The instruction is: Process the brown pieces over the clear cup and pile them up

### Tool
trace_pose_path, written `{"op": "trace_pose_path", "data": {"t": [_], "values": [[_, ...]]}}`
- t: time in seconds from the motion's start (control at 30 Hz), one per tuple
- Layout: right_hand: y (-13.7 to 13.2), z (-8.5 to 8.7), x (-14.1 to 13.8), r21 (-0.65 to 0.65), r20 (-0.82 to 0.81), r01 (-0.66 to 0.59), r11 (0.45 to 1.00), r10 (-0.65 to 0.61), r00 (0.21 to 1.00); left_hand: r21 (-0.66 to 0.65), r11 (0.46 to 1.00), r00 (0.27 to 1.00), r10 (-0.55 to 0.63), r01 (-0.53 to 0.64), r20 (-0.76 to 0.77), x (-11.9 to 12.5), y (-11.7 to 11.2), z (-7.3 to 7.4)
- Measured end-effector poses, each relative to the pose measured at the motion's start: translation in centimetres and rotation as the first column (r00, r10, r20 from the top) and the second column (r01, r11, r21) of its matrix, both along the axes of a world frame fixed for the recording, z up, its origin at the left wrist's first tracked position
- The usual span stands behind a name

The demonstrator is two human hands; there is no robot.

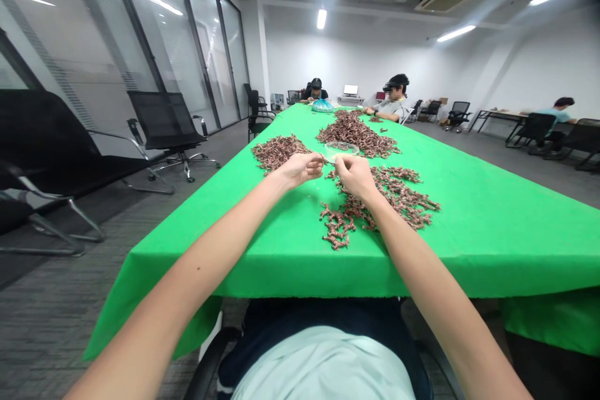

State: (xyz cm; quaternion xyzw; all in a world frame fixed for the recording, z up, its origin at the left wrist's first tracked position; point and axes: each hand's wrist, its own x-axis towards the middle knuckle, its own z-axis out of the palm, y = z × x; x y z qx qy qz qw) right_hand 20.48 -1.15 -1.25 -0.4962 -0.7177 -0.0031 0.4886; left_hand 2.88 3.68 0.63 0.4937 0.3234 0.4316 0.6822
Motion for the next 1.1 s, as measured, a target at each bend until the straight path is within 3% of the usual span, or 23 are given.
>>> {"op": "trace_pose_path", "data": {"t": [0.27,0.53,1.1], "values": [[-0.35,0.27,0.02,0.017,0.016,0.041,0.999,-0.042,0.999,0.006,1.000,1.000,0.007,-0.007,0.004,0.04,-0.07,-0.01],[-0.19,0.19,0.29,-0.048,-0.217,0.041,0.998,-0.051,0.975,0.078,0.996,0.991,0.033,-0.043,0.129,-0.15,-0.17,0.31],[-0.39,0.53,0.34,-0.064,-0.359,-0.015,0.998,-0.008,0.933,0.280,0.959,0.968,-0.106,0.040,0.226,-0.32,-0.14,0.44]]}}
